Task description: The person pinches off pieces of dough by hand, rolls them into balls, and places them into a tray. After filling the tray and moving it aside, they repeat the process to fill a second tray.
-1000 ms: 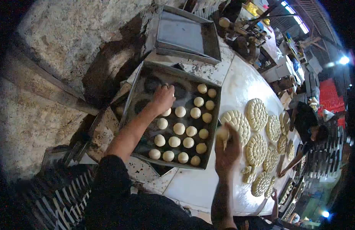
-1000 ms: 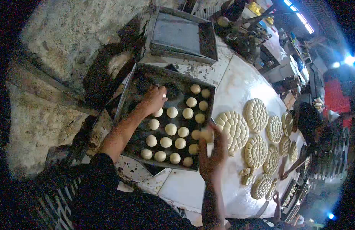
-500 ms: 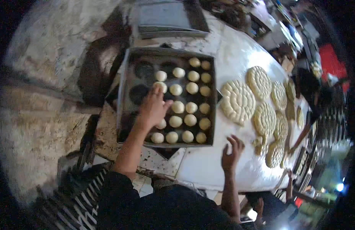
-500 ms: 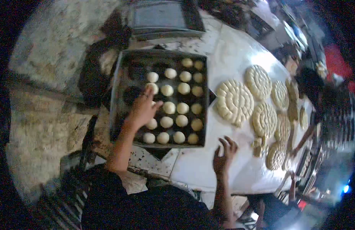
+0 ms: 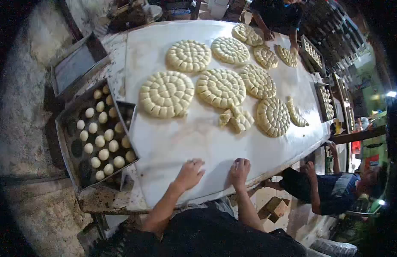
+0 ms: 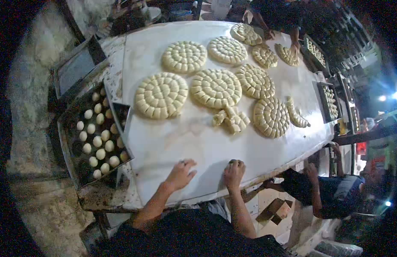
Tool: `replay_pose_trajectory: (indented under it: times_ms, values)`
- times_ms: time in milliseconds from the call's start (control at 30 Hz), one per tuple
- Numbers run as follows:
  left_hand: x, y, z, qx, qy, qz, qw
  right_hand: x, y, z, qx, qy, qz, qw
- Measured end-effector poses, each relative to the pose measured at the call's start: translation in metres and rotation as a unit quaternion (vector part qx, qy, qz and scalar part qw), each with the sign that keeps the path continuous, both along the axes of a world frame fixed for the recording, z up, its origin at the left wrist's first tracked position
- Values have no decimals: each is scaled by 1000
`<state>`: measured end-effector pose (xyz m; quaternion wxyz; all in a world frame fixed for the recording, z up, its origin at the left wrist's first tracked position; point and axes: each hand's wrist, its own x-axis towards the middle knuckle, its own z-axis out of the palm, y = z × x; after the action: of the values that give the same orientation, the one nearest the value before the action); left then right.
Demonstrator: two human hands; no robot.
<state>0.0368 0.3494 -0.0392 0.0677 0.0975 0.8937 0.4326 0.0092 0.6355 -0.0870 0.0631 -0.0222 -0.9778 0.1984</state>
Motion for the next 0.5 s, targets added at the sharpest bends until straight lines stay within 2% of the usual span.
replay_pose_trajectory:
  times_ms: [33, 67, 100, 133, 233, 300, 367, 433, 500]
  values:
    - [-3, 20, -10, -13, 1, 0, 1000, -20, 10, -8, -5, -4, 22, 1000]
    - [-8, 37, -15, 0, -50, 21, 999, -37, 23, -18, 12, 36, 39, 999]
    - [-13, 50, -22, 12, -106, 40, 993, -50, 32, -15, -6, 31, 33, 999]
    - [-24, 61, -32, -8, -104, 39, 994, -68, 43, -11, -13, 8, 71, 997]
    - [-97, 88, -39, -103, -34, 89, 990, -140, 62, -4, -61, -1, 138, 989]
    - [-157, 109, -33, -133, 17, 153, 979, -185, 72, 6, -209, -107, 146, 961]
    - [-204, 127, -20, -142, 44, 176, 973, -216, 62, 37, -276, -91, 99, 952]
    - [-226, 144, -10, -159, -62, 188, 967, -239, 44, 52, -259, -106, 107, 954]
    - [-227, 150, -31, -133, -39, 209, 968, -248, 23, 61, -287, 46, 186, 939]
